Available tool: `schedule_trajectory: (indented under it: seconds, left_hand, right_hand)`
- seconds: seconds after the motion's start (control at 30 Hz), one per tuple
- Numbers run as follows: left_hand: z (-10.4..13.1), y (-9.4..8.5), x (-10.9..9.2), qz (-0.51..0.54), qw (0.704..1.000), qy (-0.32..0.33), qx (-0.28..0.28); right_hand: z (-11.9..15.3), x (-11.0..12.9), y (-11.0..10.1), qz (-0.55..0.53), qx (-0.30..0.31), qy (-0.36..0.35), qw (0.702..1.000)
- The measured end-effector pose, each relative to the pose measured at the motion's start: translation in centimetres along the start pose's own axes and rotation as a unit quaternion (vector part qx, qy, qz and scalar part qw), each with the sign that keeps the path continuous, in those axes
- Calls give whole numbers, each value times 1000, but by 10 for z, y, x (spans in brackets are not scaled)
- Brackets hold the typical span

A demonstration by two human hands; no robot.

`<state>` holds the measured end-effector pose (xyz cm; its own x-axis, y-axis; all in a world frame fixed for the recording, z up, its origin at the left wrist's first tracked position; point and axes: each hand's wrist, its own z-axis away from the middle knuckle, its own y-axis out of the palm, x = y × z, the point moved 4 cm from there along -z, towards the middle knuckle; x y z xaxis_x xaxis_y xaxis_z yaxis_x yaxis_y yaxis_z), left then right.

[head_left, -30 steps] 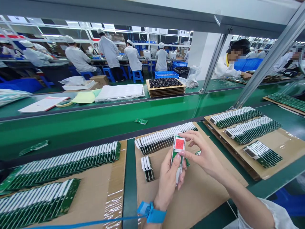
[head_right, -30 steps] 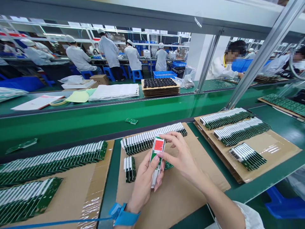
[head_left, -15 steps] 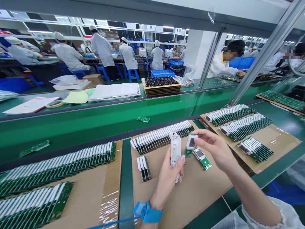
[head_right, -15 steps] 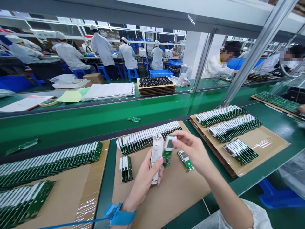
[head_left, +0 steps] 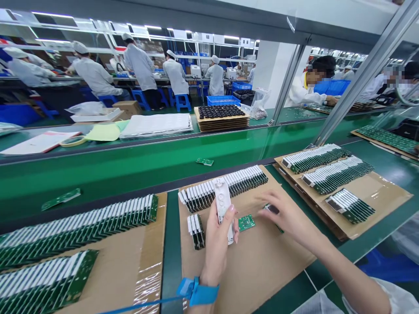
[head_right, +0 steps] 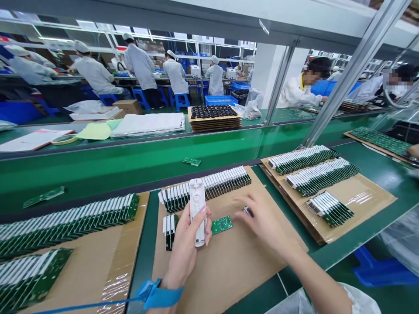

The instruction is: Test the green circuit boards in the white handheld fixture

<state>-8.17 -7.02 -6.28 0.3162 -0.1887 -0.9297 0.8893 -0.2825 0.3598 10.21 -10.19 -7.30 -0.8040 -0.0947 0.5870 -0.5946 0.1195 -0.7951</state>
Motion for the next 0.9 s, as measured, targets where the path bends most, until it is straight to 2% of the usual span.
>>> schedule_trajectory:
  seconds: [0.1,0.17,0.23,0.33,0.4,0.47,0.6,0.73,0.8,0.9]
  left_hand:
    - [1,-2,-2,-1,1000,9,-18]
    - [1,-3,-4,-1,999,15,-30]
    - [2,-2,-5,-3,999,18,-39]
    - [2,-1,-5,-28,999,9,-44]
    - [2,1,-3,-45,999,-4,-26]
    - [1,3,-1,-52,999,-17,-1]
    - [-1,2,8,-61,997,-46,26]
    - [-4,4,16,-59,994,-52,69]
    - [-3,7,16,-59,992,-52,96]
    - [1,10,11,-52,992,-48,99]
  right_hand:
    - [-1,28,21,2,82,-121,989]
    - [-4,33,22,-17,86,-120,989]
    - [-10,29,10,-59,45,-65,995]
    - [-18,20,-21,-108,-70,33,991]
    - [-22,20,-39,-139,-134,61,979]
    - [-26,25,-47,-209,-149,58,965]
    - [-31,43,-36,-367,-105,61,922]
    - [-34,60,-22,-443,-97,65,889]
    - [-36,66,-16,-458,-92,72,882]
    - [-38,68,-7,-446,-84,89,887]
